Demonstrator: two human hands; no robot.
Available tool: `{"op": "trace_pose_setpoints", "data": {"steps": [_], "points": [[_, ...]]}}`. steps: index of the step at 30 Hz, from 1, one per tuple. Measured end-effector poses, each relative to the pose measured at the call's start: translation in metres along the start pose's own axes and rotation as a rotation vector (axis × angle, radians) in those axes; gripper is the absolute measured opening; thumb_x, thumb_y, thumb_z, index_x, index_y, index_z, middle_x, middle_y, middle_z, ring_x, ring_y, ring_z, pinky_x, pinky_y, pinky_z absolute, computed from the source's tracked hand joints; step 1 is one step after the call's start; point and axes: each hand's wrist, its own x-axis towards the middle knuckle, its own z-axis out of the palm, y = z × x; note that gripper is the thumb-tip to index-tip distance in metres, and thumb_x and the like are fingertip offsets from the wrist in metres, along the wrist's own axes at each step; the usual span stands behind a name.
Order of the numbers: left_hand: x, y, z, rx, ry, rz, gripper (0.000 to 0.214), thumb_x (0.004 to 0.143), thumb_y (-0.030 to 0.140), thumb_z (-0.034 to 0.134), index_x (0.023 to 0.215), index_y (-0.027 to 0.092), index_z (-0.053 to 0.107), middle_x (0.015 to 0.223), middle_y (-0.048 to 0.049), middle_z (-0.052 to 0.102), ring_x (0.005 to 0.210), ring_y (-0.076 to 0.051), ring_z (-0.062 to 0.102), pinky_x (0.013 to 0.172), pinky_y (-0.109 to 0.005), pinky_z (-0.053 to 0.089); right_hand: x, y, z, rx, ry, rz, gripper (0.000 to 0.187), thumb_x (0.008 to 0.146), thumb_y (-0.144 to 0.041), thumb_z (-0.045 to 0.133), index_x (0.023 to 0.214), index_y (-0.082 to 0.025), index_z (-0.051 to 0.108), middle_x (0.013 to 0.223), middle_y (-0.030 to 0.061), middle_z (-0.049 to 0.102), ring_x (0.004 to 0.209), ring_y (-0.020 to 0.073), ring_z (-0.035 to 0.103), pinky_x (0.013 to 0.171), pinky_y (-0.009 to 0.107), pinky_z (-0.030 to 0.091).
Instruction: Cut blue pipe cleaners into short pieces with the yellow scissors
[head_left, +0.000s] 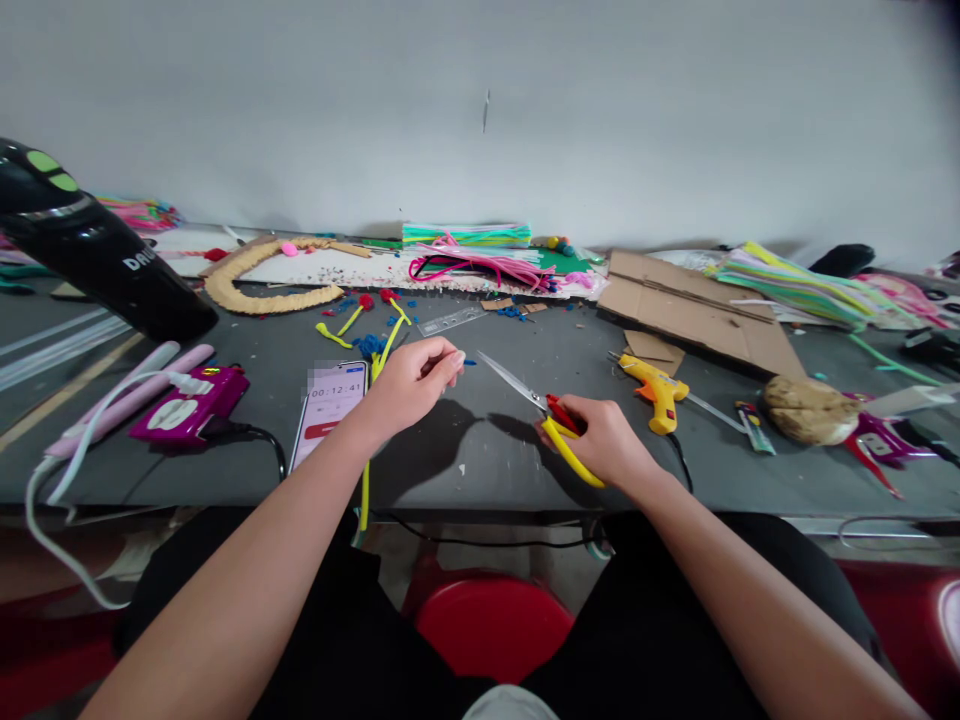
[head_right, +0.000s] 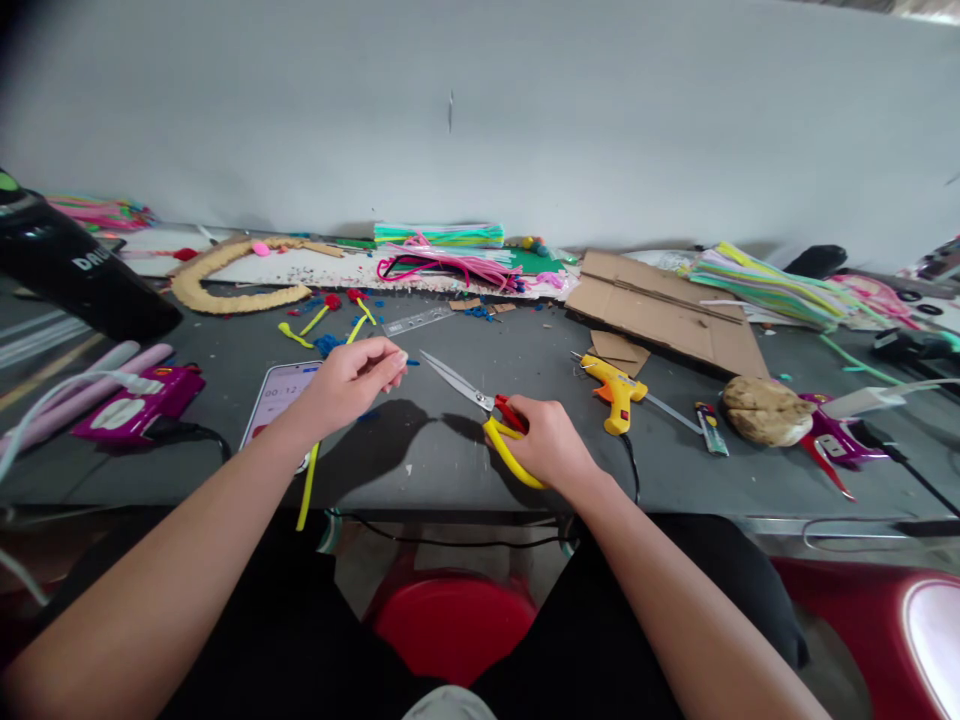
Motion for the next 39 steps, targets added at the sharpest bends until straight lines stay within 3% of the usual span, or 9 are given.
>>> {"op": "trace_pose_setpoints", "data": {"steps": [20,27,39], "points": [[-0.0005,0.0015,-0.0003,0.026,-0.009,-0.007,0.028,0.096,0.038,0.05,0.078,0.018,0.059,0.071,-0.001,0.061,0.064,-0.013,0.054,0.061,-0.026,0.041,0.0015,0.0059,0.0026,-0.048,0.007,-0.065,0.028,0.079,-0.036,0.063,0.065,-0.02,0.045,0.057,-0.0056,0.038,0.059,0.0107,0.025,0.055,0.027,0.022],[-0.0005,0.003,-0.0008,0.044,0.007,-0.002,0.027,0.094,0.037,0.052,0.077,0.018,0.06,0.069,-0.0016,0.061,0.062,-0.013,0.053,0.058,-0.026,0.04,-0.0002,0.001,-0.0015,-0.026,-0.008,-0.031,0.036,0.08,-0.046,0.063,0.064,-0.02,0.044,0.055,-0.005,0.041,0.058,0.0112,0.027,0.053,0.026,0.022],[-0.0007,0.0035,-0.0001,0.045,-0.001,-0.007,0.027,0.094,0.037,0.052,0.076,0.018,0.059,0.069,-0.0012,0.061,0.062,-0.013,0.053,0.059,-0.026,0.041,-0.0001,0.0041,0.0004,-0.049,-0.017,-0.06,0.032,0.081,-0.042,0.062,0.065,-0.02,0.045,0.056,-0.0052,0.042,0.059,0.0113,0.025,0.055,0.027,0.021]]}}
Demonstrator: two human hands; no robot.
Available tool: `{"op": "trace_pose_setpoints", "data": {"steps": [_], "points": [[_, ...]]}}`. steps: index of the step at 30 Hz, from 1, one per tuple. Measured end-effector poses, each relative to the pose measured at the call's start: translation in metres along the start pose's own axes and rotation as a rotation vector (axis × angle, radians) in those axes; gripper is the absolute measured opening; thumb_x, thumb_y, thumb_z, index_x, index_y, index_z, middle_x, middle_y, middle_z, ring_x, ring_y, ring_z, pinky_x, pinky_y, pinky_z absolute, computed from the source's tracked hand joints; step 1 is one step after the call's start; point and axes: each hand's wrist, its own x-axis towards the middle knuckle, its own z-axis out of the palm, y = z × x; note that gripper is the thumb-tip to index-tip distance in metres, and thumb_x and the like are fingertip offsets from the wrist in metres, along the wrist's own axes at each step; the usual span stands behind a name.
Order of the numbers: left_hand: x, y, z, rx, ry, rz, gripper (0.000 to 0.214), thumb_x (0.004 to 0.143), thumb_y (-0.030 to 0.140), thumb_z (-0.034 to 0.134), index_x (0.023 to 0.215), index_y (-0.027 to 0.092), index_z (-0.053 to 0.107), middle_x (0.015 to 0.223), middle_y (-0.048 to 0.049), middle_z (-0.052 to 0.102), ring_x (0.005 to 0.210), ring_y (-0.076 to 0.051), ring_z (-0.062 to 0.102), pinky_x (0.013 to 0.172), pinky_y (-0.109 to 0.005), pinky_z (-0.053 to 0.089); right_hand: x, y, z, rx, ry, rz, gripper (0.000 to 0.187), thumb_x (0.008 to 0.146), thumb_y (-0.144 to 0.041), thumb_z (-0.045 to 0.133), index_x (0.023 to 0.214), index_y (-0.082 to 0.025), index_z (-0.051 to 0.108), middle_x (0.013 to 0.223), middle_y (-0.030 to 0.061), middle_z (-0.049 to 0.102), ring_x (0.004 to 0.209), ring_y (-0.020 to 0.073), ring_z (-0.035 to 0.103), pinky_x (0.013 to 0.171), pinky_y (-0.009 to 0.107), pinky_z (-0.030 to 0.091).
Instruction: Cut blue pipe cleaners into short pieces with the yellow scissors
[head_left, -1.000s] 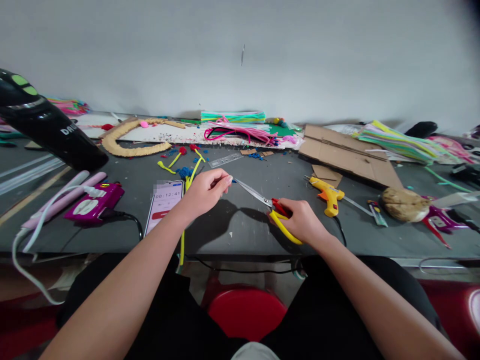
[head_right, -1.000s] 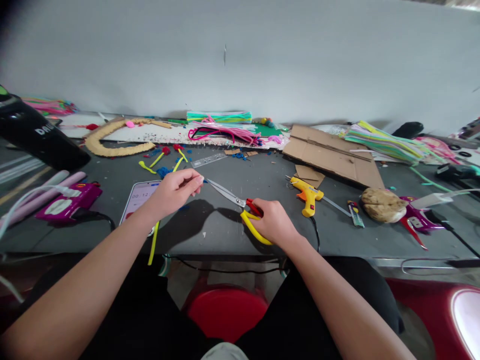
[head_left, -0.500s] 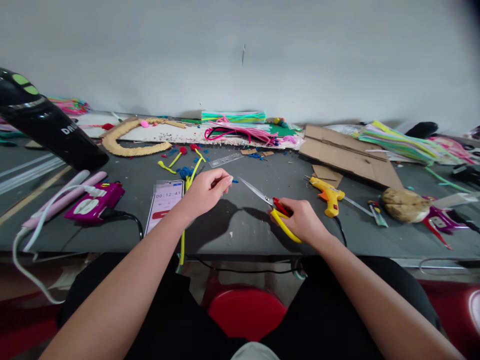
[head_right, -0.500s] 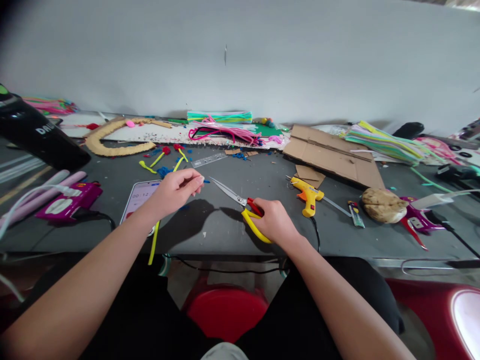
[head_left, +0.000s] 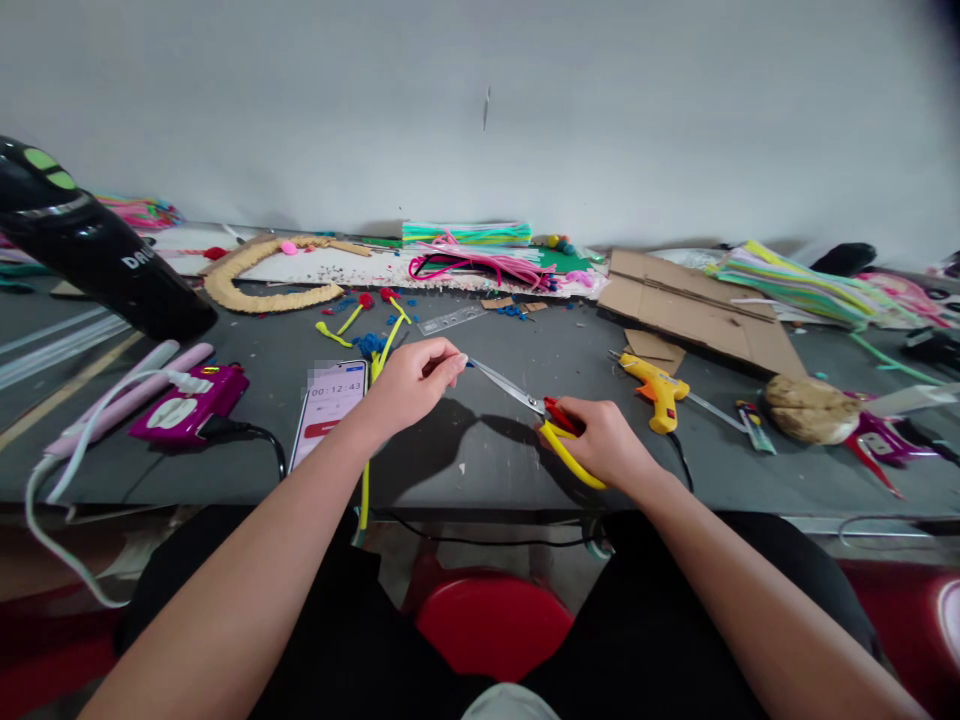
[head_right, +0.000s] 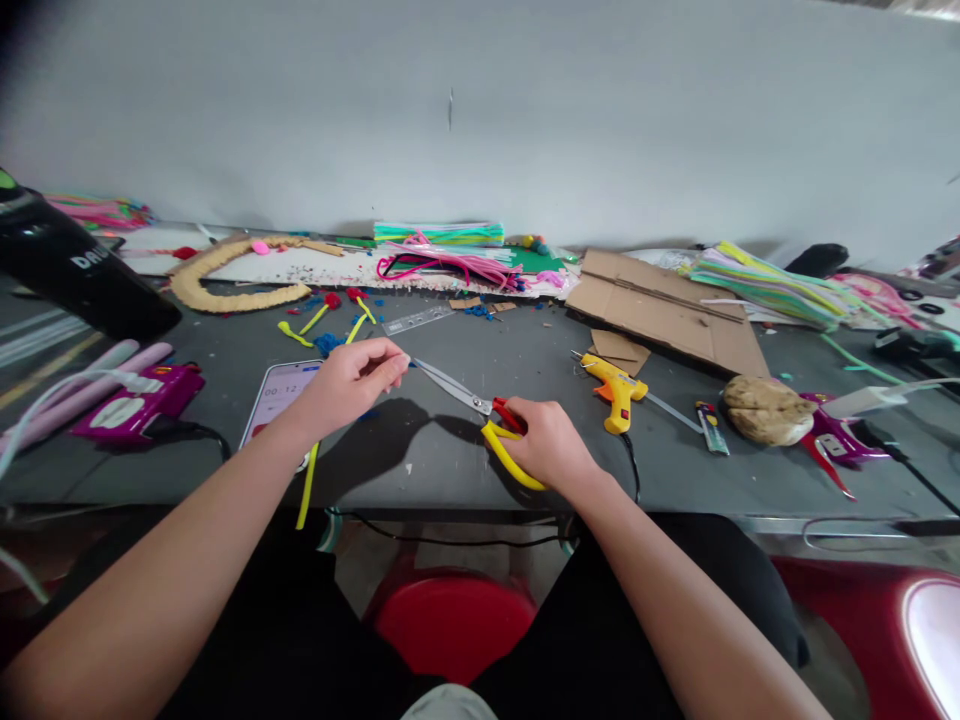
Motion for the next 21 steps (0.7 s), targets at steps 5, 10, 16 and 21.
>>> {"op": "trace_pose_setpoints", "data": {"steps": [5,10,16,21], "points": [[0.0003,-0.0018,0.0011,0.0,-0.006,0.012,0.027,0.095,0.037,0.051,0.077,0.018,0.06,0.069,-0.0012,0.061,0.062,-0.013,0.054,0.06,-0.026,0.041,0.0005,0.0018,0.0016,-0.011,0.012,-0.015,0.029,0.08,-0.038,0.062,0.065,-0.02,0.046,0.057,-0.0049,0.042,0.059,0.0113,0.025,0.055,0.027,0.022],[0.0009,-0.0019,0.0018,-0.012,-0.004,0.007,0.026,0.095,0.037,0.052,0.078,0.018,0.06,0.069,-0.0011,0.061,0.063,-0.013,0.054,0.06,-0.026,0.041,0.0013,0.0016,0.0022,-0.01,0.022,-0.002,0.031,0.082,-0.041,0.061,0.065,-0.02,0.048,0.056,-0.0046,0.041,0.06,0.0117,0.025,0.055,0.027,0.022],[0.0005,-0.0003,0.0006,-0.006,-0.005,0.009,0.022,0.093,0.032,0.052,0.078,0.018,0.06,0.07,-0.0009,0.062,0.063,-0.013,0.055,0.06,-0.026,0.041,0.0,-0.0022,-0.0027,0.027,-0.007,0.062,0.037,0.079,-0.047,0.066,0.065,-0.02,0.045,0.056,-0.0051,0.042,0.059,0.0111,0.028,0.054,0.026,0.022],[0.0009,-0.001,0.0008,0.004,-0.006,0.019,0.02,0.091,0.03,0.054,0.078,0.018,0.061,0.07,-0.0011,0.063,0.063,-0.013,0.055,0.06,-0.026,0.042,0.0001,-0.0026,-0.005,-0.001,-0.034,0.03,0.035,0.079,-0.044,0.065,0.065,-0.02,0.044,0.056,-0.0053,0.042,0.058,0.0109,0.026,0.053,0.027,0.021]]}}
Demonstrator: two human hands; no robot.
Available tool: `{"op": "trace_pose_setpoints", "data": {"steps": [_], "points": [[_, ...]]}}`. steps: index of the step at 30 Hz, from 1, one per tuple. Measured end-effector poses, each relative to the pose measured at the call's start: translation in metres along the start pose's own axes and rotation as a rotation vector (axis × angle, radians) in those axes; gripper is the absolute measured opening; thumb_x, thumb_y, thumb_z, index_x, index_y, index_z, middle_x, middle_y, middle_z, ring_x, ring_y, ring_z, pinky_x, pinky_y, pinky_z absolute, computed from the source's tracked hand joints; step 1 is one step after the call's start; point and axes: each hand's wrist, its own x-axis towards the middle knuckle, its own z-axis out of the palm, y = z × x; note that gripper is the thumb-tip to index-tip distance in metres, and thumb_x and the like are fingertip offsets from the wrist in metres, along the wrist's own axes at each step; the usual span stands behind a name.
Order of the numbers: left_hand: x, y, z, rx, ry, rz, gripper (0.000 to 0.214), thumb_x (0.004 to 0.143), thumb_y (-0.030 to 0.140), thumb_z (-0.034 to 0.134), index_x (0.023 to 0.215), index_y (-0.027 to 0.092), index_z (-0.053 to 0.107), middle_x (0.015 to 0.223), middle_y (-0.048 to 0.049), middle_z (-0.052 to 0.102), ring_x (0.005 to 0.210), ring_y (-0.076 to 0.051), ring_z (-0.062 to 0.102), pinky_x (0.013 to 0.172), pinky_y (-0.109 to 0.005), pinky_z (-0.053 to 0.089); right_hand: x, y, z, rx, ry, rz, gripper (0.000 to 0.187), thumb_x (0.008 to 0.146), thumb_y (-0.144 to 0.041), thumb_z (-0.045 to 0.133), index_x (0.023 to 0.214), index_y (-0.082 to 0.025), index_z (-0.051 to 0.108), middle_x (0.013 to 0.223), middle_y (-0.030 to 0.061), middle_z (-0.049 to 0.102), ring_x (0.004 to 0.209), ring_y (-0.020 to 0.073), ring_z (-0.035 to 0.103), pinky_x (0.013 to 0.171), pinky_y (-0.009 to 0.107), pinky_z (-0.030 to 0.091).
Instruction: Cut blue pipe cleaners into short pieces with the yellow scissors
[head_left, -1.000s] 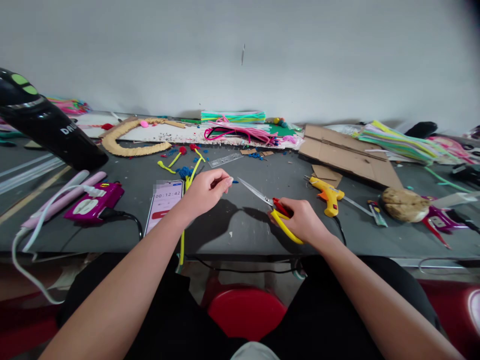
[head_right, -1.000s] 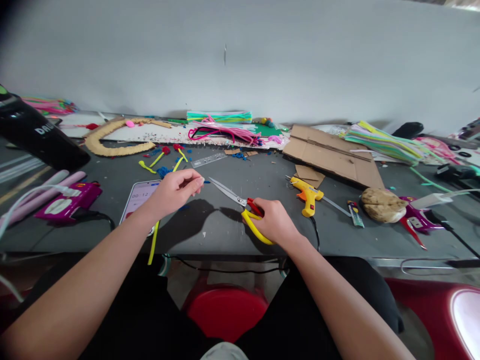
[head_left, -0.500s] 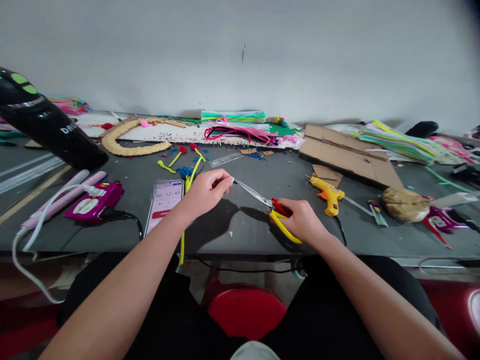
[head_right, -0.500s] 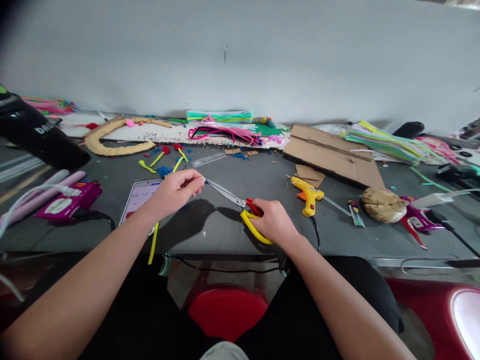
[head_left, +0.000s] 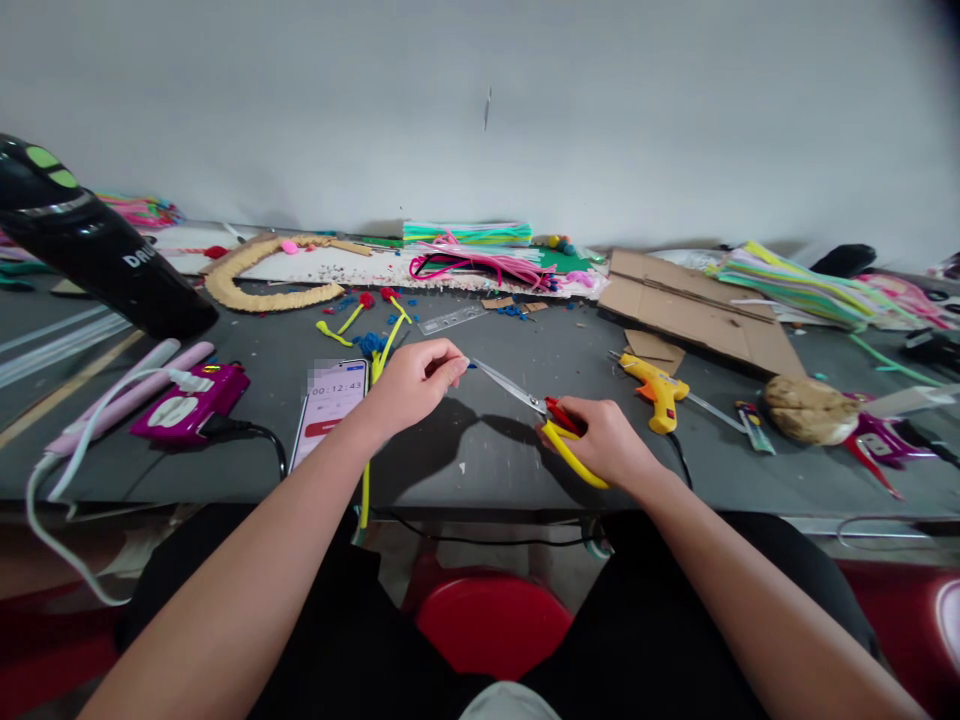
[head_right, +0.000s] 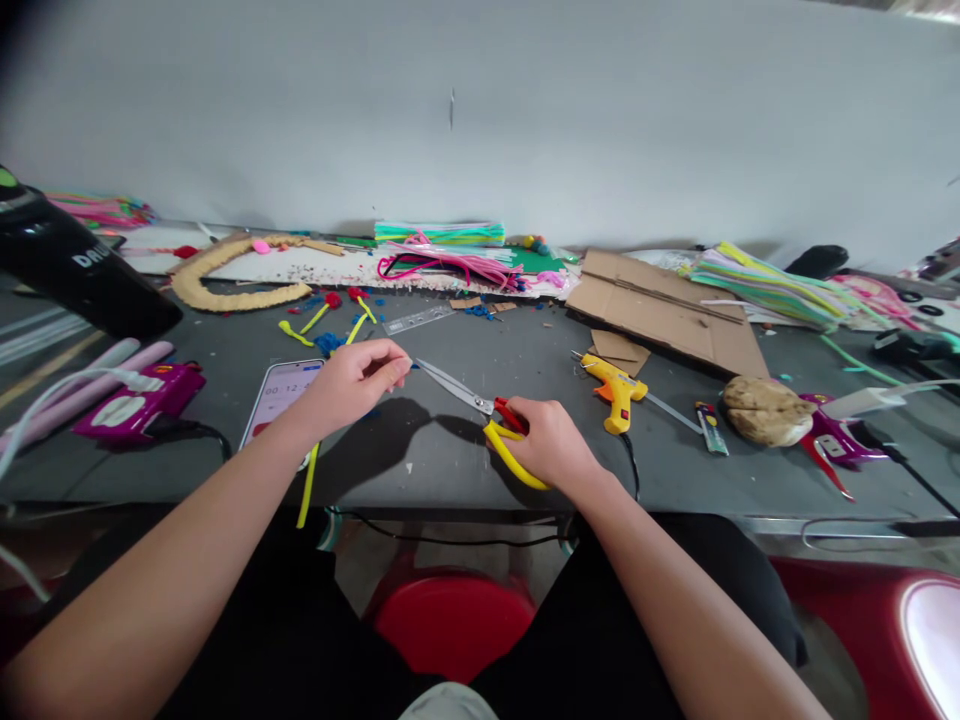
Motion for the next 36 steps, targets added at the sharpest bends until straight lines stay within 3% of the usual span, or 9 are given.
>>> {"op": "trace_pose_setpoints", "data": {"steps": [16,23,36], "points": [[0.001,-0.0013,0.0016,0.008,-0.001,-0.016,0.024,0.094,0.033,0.052,0.078,0.017,0.061,0.069,-0.0004,0.062,0.062,-0.012,0.055,0.059,-0.025,0.041,0.0019,0.0063,0.0071,-0.022,0.03,-0.034,0.032,0.082,-0.041,0.063,0.065,-0.02,0.047,0.056,-0.0057,0.038,0.059,0.0109,0.023,0.055,0.026,0.022],[0.0002,-0.0023,0.0008,-0.004,0.008,0.007,0.022,0.092,0.031,0.052,0.078,0.017,0.061,0.07,-0.0009,0.063,0.062,-0.012,0.056,0.059,-0.025,0.042,0.0008,0.001,0.0016,0.017,0.012,0.048,0.039,0.08,-0.049,0.065,0.066,-0.02,0.044,0.057,-0.0052,0.042,0.058,0.0107,0.029,0.054,0.026,0.022],[0.0008,-0.0043,0.0013,0.019,0.019,0.01,0.018,0.09,0.028,0.054,0.078,0.017,0.062,0.071,-0.0014,0.066,0.064,-0.014,0.059,0.059,-0.026,0.043,0.0003,0.0006,0.0003,-0.021,-0.01,-0.012,0.035,0.079,-0.044,0.065,0.065,-0.02,0.044,0.055,-0.0057,0.042,0.058,0.0106,0.023,0.054,0.026,0.02]]}}
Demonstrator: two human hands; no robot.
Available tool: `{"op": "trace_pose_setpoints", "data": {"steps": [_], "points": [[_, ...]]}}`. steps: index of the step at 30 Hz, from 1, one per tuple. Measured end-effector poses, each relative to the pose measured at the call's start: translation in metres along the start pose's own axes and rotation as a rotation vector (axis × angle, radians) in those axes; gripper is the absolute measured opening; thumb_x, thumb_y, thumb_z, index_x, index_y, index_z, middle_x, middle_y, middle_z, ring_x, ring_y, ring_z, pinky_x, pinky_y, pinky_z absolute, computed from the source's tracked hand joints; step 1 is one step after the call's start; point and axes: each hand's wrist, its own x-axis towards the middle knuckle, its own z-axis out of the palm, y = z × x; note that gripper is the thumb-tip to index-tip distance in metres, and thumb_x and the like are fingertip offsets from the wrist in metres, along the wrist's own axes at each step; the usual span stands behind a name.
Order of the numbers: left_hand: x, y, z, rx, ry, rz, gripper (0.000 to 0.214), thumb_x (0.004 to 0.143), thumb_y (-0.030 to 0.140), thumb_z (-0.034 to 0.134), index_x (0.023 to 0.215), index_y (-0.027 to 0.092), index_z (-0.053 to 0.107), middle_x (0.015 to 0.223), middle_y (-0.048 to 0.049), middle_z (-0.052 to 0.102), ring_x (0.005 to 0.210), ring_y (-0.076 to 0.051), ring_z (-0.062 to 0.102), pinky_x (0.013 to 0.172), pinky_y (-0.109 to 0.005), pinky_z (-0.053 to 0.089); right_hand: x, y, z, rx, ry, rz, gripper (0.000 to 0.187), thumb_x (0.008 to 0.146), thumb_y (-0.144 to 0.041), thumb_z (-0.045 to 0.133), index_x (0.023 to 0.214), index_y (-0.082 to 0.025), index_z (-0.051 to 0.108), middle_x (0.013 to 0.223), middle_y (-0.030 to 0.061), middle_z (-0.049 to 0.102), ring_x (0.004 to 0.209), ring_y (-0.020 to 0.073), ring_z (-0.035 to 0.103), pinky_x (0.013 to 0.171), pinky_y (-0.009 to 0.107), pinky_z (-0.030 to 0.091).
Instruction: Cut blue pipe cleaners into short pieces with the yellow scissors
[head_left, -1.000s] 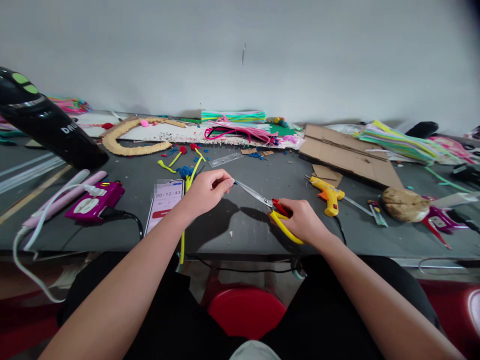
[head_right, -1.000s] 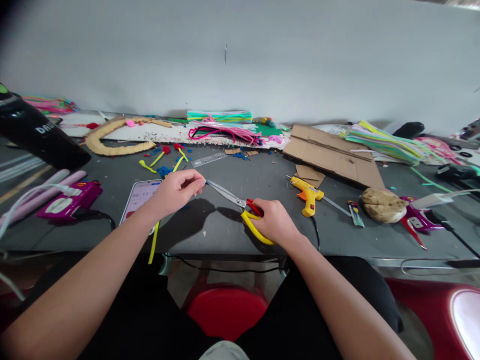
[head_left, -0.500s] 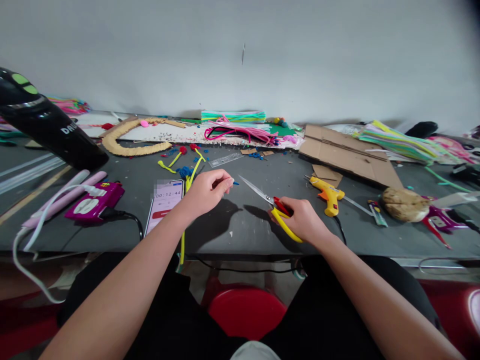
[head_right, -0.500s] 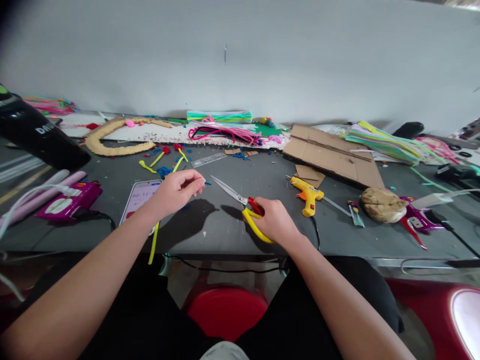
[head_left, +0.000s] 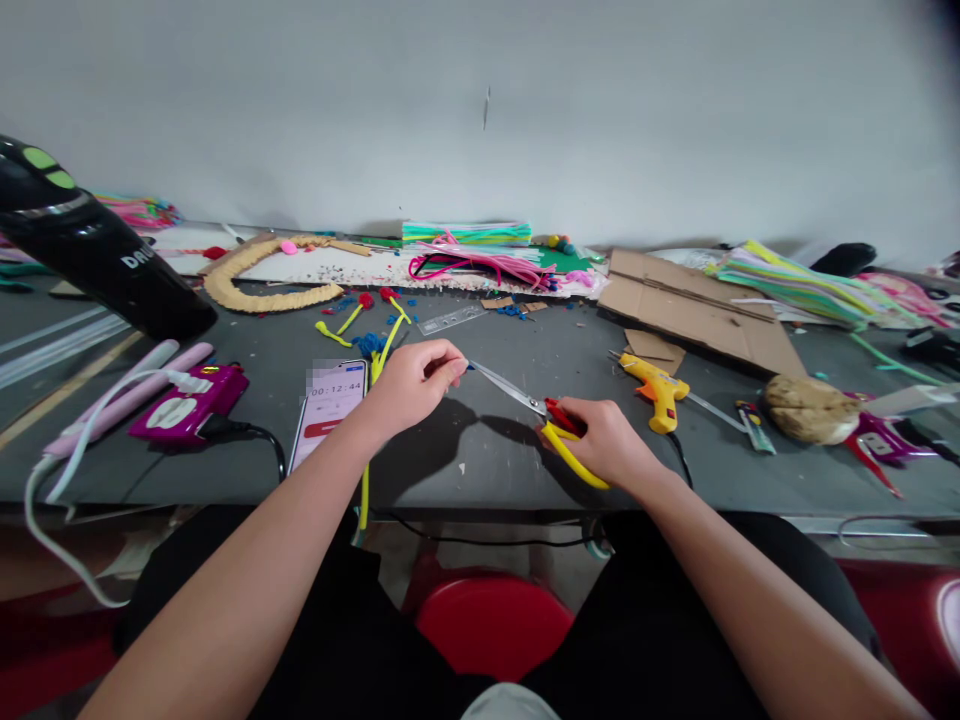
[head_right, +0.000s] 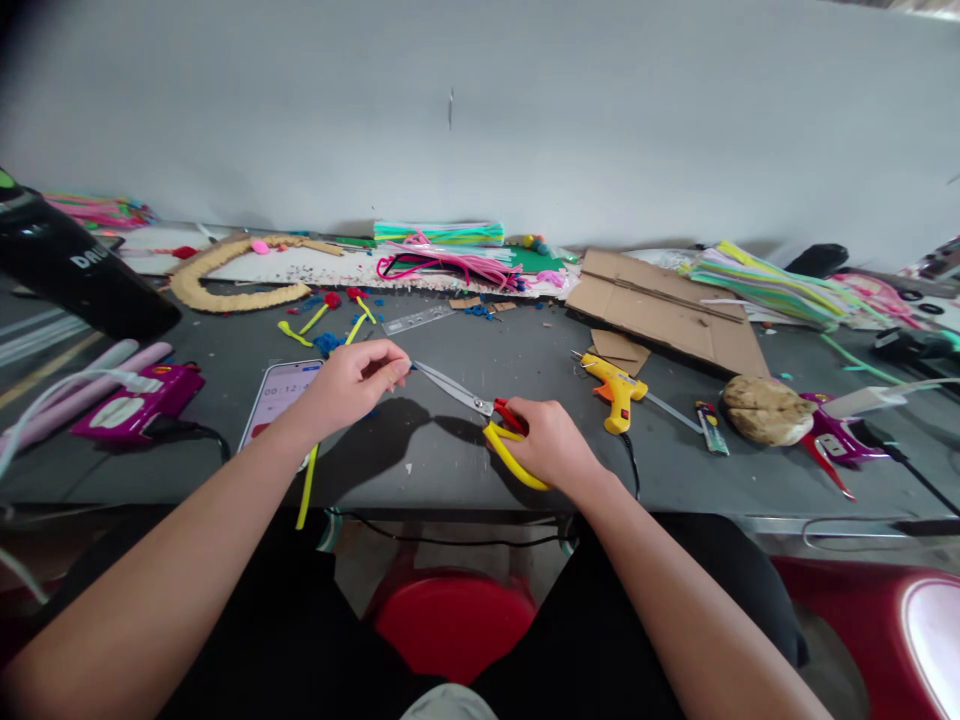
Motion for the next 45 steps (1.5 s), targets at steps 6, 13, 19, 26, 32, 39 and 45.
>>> {"op": "trace_pose_setpoints", "data": {"steps": [6,13,19,26,32,39,45], "points": [[0.0,0.001,0.0,0.005,0.004,0.003,0.019,0.09,0.029,0.054,0.077,0.017,0.062,0.071,-0.0015,0.066,0.064,-0.014,0.059,0.059,-0.026,0.043,0.0,0.002,0.002,-0.004,0.017,-0.02,0.035,0.081,-0.044,0.063,0.064,-0.02,0.045,0.055,-0.0055,0.04,0.059,0.0109,0.022,0.054,0.026,0.021],[0.0,0.002,-0.001,0.013,0.003,0.003,0.019,0.091,0.029,0.053,0.078,0.018,0.062,0.072,-0.002,0.067,0.064,-0.014,0.06,0.059,-0.026,0.044,0.001,0.005,0.003,0.017,0.027,-0.025,0.036,0.082,-0.046,0.062,0.064,-0.019,0.048,0.056,-0.0046,0.043,0.059,0.0107,0.025,0.054,0.026,0.023],[-0.001,0.003,-0.002,0.013,0.003,0.017,0.018,0.091,0.027,0.053,0.078,0.018,0.062,0.073,-0.002,0.067,0.065,-0.014,0.059,0.06,-0.026,0.044,0.001,0.003,0.002,0.031,0.019,0.034,0.035,0.082,-0.047,0.063,0.065,-0.019,0.048,0.056,-0.0045,0.046,0.058,0.0106,0.03,0.054,0.025,0.023],[-0.011,-0.006,-0.01,0.003,0.022,0.016,0.017,0.091,0.028,0.055,0.082,0.018,0.066,0.075,-0.0014,0.068,0.068,-0.014,0.06,0.064,-0.026,0.044,0.004,0.015,0.005,-0.091,0.008,0.069,0.025,0.083,-0.044,0.06,0.075,-0.021,0.058,0.064,0.001,0.06,0.058,0.0147,0.044,0.056,0.028,0.029],[-0.028,-0.013,-0.03,0.2,0.005,-0.017,0.02,0.091,0.029,0.055,0.077,0.019,0.066,0.067,-0.0002,0.063,0.061,-0.014,0.053,0.06,-0.028,0.036,0.008,0.028,0.002,-0.137,-0.004,0.157,0.034,0.082,-0.056,0.058,0.084,-0.023,0.065,0.072,0.0068,0.069,0.066,0.0229,0.061,0.06,0.03,0.037],[-0.045,-0.021,-0.036,0.235,0.025,-0.125,0.02,0.088,0.031,0.058,0.074,0.02,0.068,0.072,-0.0033,0.069,0.066,-0.017,0.059,0.061,-0.029,0.037,-0.005,0.027,-0.017,-0.331,-0.171,0.142,0.039,0.082,-0.062,0.059,0.079,-0.023,0.058,0.081,0.0095,0.071,0.077,0.0279,0.066,0.063,0.033,0.036],[-0.063,-0.031,-0.03,0.232,0.148,-0.145,0.022,0.088,0.034,0.058,0.075,0.02,0.067,0.071,-0.0039,0.069,0.068,-0.019,0.061,0.063,-0.03,0.04,-0.023,0.025,-0.031,-0.439,-0.228,0.203,0.03,0.089,-0.047,0.054,0.091,-0.018,0.062,0.1,0.0163,0.073,0.092,0.0319,0.067,0.069,0.034,0.038]]}}
